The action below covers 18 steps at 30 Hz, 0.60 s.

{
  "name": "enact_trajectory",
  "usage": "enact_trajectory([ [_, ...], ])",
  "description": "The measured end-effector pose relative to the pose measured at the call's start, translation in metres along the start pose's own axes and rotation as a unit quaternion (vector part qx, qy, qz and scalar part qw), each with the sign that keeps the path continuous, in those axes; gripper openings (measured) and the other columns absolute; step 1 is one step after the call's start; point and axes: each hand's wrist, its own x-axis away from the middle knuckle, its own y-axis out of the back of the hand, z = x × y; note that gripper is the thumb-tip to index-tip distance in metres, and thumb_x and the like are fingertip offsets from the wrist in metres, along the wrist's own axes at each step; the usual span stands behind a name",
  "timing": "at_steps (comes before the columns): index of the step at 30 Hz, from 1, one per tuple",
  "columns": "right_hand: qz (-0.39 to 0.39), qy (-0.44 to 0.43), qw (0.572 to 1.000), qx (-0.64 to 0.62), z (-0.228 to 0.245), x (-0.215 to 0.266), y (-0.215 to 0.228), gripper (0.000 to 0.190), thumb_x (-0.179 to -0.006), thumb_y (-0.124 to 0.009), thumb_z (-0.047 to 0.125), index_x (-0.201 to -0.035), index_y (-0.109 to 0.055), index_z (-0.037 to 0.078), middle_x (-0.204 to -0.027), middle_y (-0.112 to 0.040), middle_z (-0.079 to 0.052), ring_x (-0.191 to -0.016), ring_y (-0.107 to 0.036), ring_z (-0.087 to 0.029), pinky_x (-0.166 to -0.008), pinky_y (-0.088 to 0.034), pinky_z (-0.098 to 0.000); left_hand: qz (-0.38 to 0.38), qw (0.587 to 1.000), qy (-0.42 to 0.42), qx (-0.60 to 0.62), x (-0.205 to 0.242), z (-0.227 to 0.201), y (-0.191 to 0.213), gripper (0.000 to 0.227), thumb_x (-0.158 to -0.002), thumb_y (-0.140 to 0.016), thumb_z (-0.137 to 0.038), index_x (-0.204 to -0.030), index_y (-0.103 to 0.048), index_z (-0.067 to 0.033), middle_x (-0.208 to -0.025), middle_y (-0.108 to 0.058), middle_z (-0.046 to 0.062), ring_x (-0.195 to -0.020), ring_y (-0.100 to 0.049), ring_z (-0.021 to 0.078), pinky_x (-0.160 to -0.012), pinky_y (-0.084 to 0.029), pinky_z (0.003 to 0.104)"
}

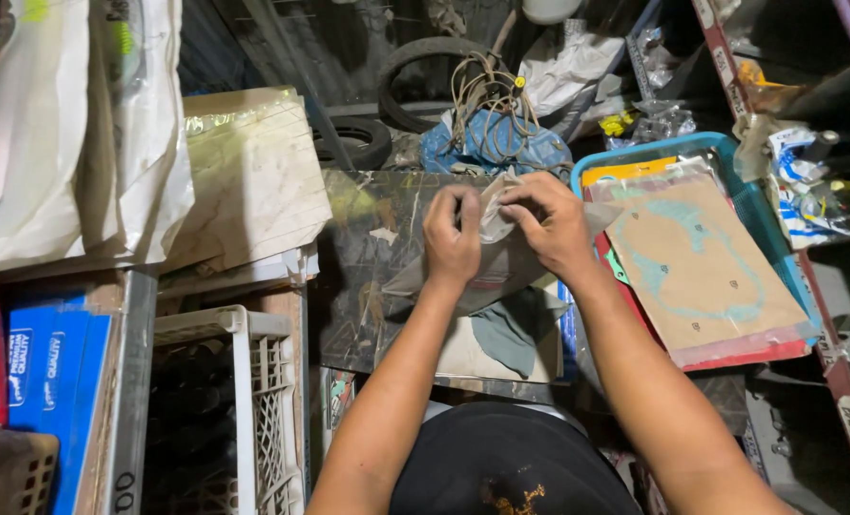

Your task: The person wipes the surfaces of several packaged items with a cloth, then places them into a blue basket. The items include anti-stick sheets and other flat packaged goods. The person handles each item one at a time, wiping both sides before stacking them in the basket.

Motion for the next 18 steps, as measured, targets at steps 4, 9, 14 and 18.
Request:
enact_trajectory([
  [4,-0.027,0.027,0.999,-0.003,0.015,-0.001,0.007,0.003,-0.098,-0.072,0.010,-0.101,-0.071,0.009,-0.105,-0.069,-0.014,-0.100,-0.067,-0.039,-0.091,-0.053,-0.0479,0.059,0.998,0.007,0.032,-0.010,-0.010,-0.002,0.023,-0.106,-0.057,-0.029,-0.105,-0.072,-0.0116,-0.099,-0.069,0.011,-0.095,-0.066,0.0379,-0.089,-0.052,0.046],
  [9,-0.050,0.065,0.996,0.022,0.018,-0.001,0.009,0.007,-0.104,-0.065,0.011,-0.100,-0.064,0.005,-0.106,-0.065,-0.015,-0.101,-0.065,-0.039,-0.093,-0.051,-0.0479,0.099,0.994,-0.001,0.046,-0.008,-0.022,0.001,0.026,-0.107,-0.053,-0.024,-0.101,-0.074,-0.0095,-0.099,-0.072,0.013,-0.094,-0.067,0.0402,-0.088,-0.053,0.047],
  [14,-0.070,-0.017,0.996,0.058,0.014,0.008,0.008,0.007,-0.108,-0.060,0.015,-0.108,-0.063,0.009,-0.090,-0.069,-0.018,-0.088,-0.068,-0.046,-0.079,-0.054,-0.0503,0.084,0.990,-0.111,0.013,0.000,-0.014,-0.004,0.041,-0.086,-0.079,-0.045,-0.115,-0.075,-0.0166,-0.092,-0.070,0.005,-0.086,-0.069,0.0293,-0.080,-0.057,0.040],
  [18,-0.067,-0.042,0.995,0.062,0.022,0.007,0.007,0.006,-0.107,-0.059,0.015,-0.107,-0.061,0.009,-0.086,-0.070,-0.018,-0.085,-0.068,-0.047,-0.073,-0.054,-0.0516,0.058,0.991,-0.118,-0.011,0.004,-0.004,-0.005,0.021,-0.090,-0.079,-0.028,-0.106,-0.078,-0.0142,-0.083,-0.068,0.003,-0.078,-0.069,0.0276,-0.073,-0.057,0.036],
])
